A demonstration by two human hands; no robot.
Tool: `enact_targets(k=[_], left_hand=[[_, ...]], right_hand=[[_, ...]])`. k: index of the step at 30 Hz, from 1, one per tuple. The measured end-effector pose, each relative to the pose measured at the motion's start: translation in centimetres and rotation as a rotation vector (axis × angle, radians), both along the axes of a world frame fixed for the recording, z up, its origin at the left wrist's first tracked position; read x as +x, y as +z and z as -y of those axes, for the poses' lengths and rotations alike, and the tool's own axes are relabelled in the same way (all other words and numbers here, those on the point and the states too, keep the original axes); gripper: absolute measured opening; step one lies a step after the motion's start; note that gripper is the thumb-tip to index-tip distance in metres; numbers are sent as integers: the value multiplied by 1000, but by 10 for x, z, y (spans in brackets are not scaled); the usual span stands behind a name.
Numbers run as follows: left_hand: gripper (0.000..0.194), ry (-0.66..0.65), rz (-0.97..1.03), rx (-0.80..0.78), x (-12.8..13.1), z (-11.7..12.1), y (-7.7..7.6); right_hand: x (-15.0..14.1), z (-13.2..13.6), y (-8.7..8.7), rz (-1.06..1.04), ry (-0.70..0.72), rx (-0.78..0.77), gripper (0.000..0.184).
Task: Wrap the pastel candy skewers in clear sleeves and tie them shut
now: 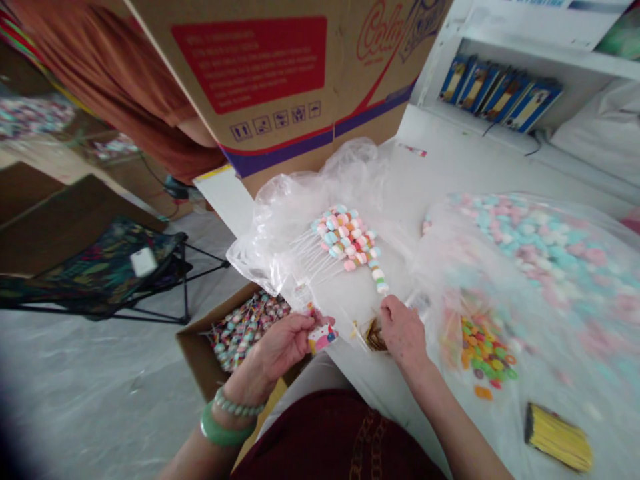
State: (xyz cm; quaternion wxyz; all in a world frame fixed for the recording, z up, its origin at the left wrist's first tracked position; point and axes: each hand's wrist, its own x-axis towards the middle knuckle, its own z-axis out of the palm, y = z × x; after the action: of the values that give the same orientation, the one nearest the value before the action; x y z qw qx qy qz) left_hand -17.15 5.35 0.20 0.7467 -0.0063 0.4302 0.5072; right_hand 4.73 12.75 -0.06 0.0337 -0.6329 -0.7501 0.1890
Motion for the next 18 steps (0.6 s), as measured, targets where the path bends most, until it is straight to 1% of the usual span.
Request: enact_targets(k=[2,6,8,11,13,15,16,17,18], left_hand=[[14,-13,-39,35,6,-1,7],[19,-54,-138,121,13,-2,20],[21,-98,-151,131,13,-3,23],[21,-141,-166,127,14,-3,19],[26,-118,-217,137,17,-1,15],[29,-55,-286,127,20,3,13],[30,-36,-300,111,20,4,12],[30,0,-304,127,19,3,12],[28,16,-340,149,17,2,13]], right_hand=[[9,-5,-4,-139,-115,-21,18],[11,-20,-15,-438,-374,-71,10],[12,-25,-17,-518,-448,-120,10],[18,-21,-14,-616,-443,-203,20],[22,-10,-7,-704,-405,-233,30],[22,4,2,-817,-354,-252,37],[19,10,4,-851,-347,-218,35],[14,15,5,-870,-318,-168,30],[8,17,5,-904,-272,-139,29]])
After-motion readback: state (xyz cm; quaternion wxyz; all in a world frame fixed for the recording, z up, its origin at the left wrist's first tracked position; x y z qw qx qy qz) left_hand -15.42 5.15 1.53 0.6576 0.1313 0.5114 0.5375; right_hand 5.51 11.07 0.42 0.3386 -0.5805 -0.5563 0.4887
